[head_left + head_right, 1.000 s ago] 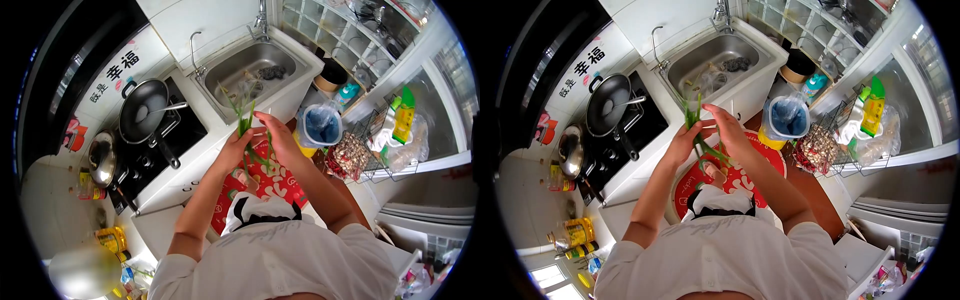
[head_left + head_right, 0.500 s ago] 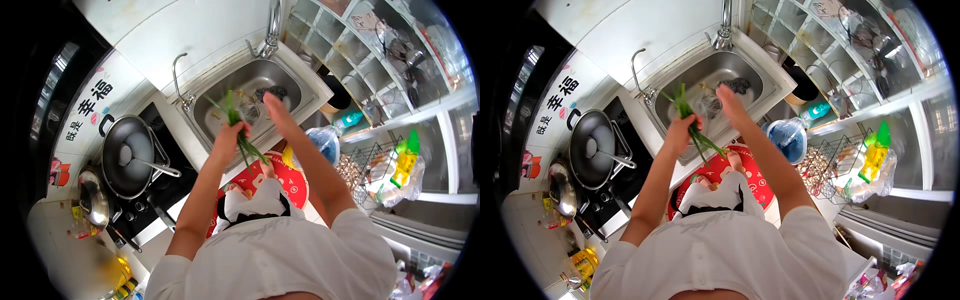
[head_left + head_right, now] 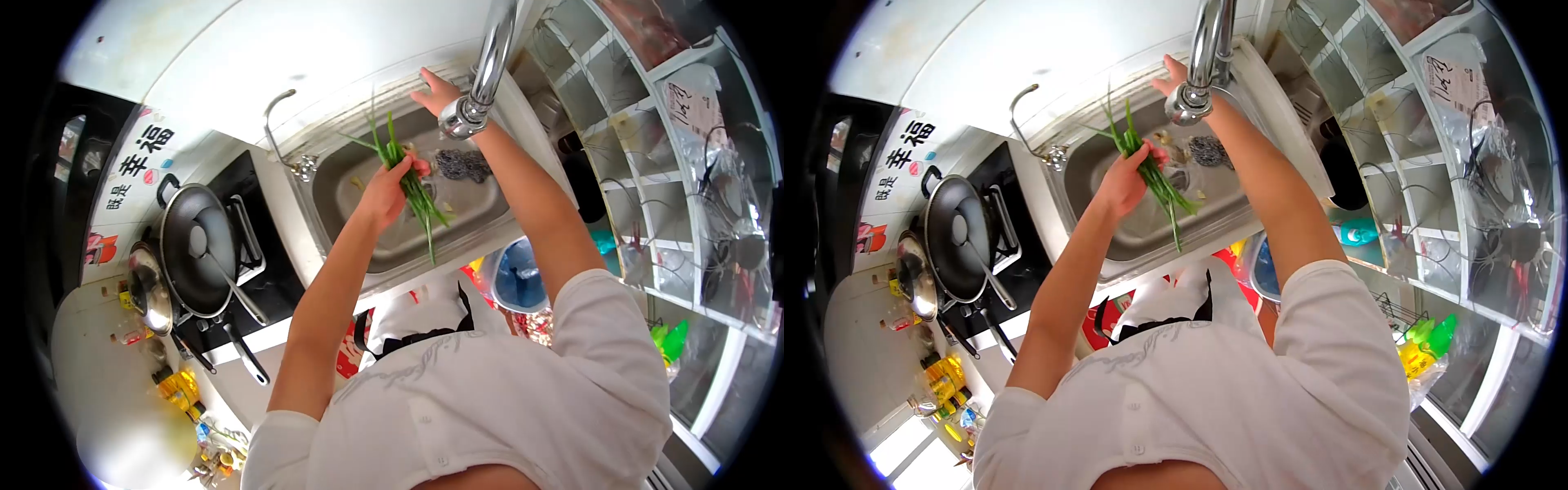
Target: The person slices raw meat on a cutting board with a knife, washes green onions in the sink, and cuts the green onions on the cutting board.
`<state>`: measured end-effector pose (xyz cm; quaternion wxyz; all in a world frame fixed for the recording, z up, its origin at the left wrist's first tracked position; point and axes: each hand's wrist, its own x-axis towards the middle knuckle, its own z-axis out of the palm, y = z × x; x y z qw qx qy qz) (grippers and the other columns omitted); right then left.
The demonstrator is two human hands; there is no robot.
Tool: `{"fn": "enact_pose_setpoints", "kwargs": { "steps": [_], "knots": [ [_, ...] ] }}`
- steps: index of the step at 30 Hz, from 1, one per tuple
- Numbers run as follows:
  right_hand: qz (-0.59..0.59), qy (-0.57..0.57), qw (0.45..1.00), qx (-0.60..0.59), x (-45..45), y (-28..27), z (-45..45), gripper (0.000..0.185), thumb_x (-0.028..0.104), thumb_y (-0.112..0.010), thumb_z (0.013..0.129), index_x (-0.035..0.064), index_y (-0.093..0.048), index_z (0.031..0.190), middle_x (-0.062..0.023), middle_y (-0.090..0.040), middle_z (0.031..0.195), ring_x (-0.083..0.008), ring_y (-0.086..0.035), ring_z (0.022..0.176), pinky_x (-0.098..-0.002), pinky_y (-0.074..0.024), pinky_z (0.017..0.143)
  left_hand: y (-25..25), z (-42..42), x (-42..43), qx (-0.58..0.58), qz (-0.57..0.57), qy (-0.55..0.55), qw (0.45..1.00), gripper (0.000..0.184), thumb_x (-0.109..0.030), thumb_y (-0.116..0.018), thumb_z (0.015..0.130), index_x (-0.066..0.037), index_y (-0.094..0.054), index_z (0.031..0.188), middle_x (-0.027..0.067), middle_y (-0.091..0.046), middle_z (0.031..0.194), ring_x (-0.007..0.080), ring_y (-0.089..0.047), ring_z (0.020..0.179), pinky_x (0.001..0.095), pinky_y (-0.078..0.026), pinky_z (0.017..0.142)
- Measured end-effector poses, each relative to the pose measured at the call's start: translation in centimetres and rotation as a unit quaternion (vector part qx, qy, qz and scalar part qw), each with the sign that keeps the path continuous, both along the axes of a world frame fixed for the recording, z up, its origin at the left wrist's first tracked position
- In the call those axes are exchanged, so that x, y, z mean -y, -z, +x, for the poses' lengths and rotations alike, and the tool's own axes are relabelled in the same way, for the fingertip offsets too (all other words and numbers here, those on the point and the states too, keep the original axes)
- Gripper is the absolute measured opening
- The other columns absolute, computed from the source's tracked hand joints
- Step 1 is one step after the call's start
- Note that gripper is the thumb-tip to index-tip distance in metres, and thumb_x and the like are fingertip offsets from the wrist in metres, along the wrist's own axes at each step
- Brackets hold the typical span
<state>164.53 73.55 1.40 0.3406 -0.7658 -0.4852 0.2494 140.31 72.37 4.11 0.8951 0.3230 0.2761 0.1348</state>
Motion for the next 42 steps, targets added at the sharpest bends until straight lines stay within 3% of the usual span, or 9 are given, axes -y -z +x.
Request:
{"fn": "enact_pose_setpoints", "kwargs": {
  "steps": [7,11,16,20,21,28,36,39,42],
  "knots": [
    [0.083,-0.001,0.935,-0.345,3.4,3.5,2.8,0.066,0.036,-0.065,0.094,0.0014,-0.04,0.145,-0.0162,-0.045,0.148,-0.0254,-0.045,0.135,-0.0358,-0.0378,0.109,3.1,9.2,1.9,-0.071,0.163,0.101,0.979,0.023,-0.017,-0.056,0.099,-0.003,-0.059,0.117,0.009,-0.067,0.108,0.0171,-0.061,0.104,0.0332,-0.047,0.094],
    [0.012,-0.053,0.981,-0.187,4.4,3.1,5.3,0.062,0.032,-0.065,0.095,0.0022,-0.041,0.144,-0.0154,-0.046,0.146,-0.024,-0.047,0.133,-0.0367,-0.0381,0.109,3.4,10.1,2.2,-0.083,0.262,0.124,0.953,0.024,-0.017,-0.055,0.1,-0.002,-0.059,0.118,0.0078,-0.068,0.107,0.0152,-0.06,0.103,0.0311,-0.048,0.09],
    [0.188,-0.034,0.965,-0.182,2.1,1.8,4.0,0.047,0.026,-0.073,0.088,0.0012,-0.059,0.125,-0.0173,-0.066,0.117,-0.023,-0.061,0.107,-0.0344,-0.0464,0.095,3.2,8.8,1.5,-0.038,0.169,0.087,0.981,0.027,-0.02,-0.049,0.101,-0.007,-0.064,0.119,0.0019,-0.067,0.111,0.0131,-0.057,0.102,0.0298,-0.045,0.089],
    [0.028,-0.097,0.995,-0.016,-0.7,-1.7,3.0,0.055,0.031,-0.063,0.094,0.0012,-0.049,0.138,-0.018,-0.056,0.137,-0.0294,-0.055,0.125,-0.0376,-0.0441,0.104,2.1,8.1,1.1,-0.082,0.376,0.109,0.917,0.038,-0.002,-0.052,0.093,-0.007,-0.053,0.131,0.0005,-0.062,0.11,0.0102,-0.05,0.098,0.0269,-0.04,0.088],
    [0.044,-0.098,0.994,0.013,-1.4,-0.7,2.9,0.055,0.03,-0.063,0.094,0.0022,-0.048,0.139,-0.0178,-0.056,0.137,-0.0299,-0.055,0.125,-0.0368,-0.0435,0.105,-1.9,8.2,1.5,-0.149,0.296,0.112,0.937,0.034,-0.006,-0.054,0.095,-0.005,-0.053,0.129,0.0006,-0.06,0.105,0.011,-0.049,0.097,0.0264,-0.04,0.087],
    [0.14,0.013,0.989,0.046,-2.2,-0.5,4.6,0.023,0.02,-0.061,0.091,0.0034,-0.066,0.107,-0.013,-0.07,0.091,-0.0232,-0.067,0.083,-0.0329,-0.0512,0.075,0.3,5.5,1.4,-0.031,0.204,-0.02,0.978,0.019,-0.015,-0.052,0.102,-0.007,-0.057,0.118,0.0051,-0.066,0.108,0.0147,-0.057,0.106,0.0309,-0.041,0.097],
    [0.22,0.043,0.974,-0.014,3.9,1.0,1.3,0.052,0.017,-0.063,0.094,0.0067,-0.044,0.141,-0.0165,-0.052,0.137,-0.0265,-0.052,0.125,-0.0372,-0.0435,0.103,-1.9,-1.9,1.5,-0.039,0.219,-0.131,0.966,0.016,-0.02,-0.051,0.103,-0.01,-0.057,0.115,0.0062,-0.067,0.111,0.0166,-0.057,0.111,0.0319,-0.043,0.096],
    [0.125,0.043,0.971,-0.199,7.5,1.2,-4.3,0.049,0.018,-0.061,0.096,0.0071,-0.045,0.141,-0.0182,-0.054,0.135,-0.0253,-0.051,0.128,-0.0356,-0.0393,0.106,6.3,-4.3,1.6,0.033,0.255,-0.155,0.954,0.018,-0.021,-0.05,0.104,-0.011,-0.056,0.117,0.0053,-0.067,0.112,0.0159,-0.057,0.111,0.032,-0.043,0.094],
    [0.095,-0.006,0.972,-0.215,10.3,-0.6,-9.2,0.043,0.016,-0.058,0.098,0.0058,-0.049,0.139,-0.0117,-0.059,0.128,-0.0157,-0.055,0.117,-0.0284,-0.0433,0.099,0.4,-10.5,5.1,0.017,0.191,-0.161,0.968,0.02,-0.022,-0.05,0.104,-0.008,-0.055,0.118,0.0042,-0.065,0.113,0.0159,-0.057,0.111,0.0336,-0.045,0.093]
  ]
}}
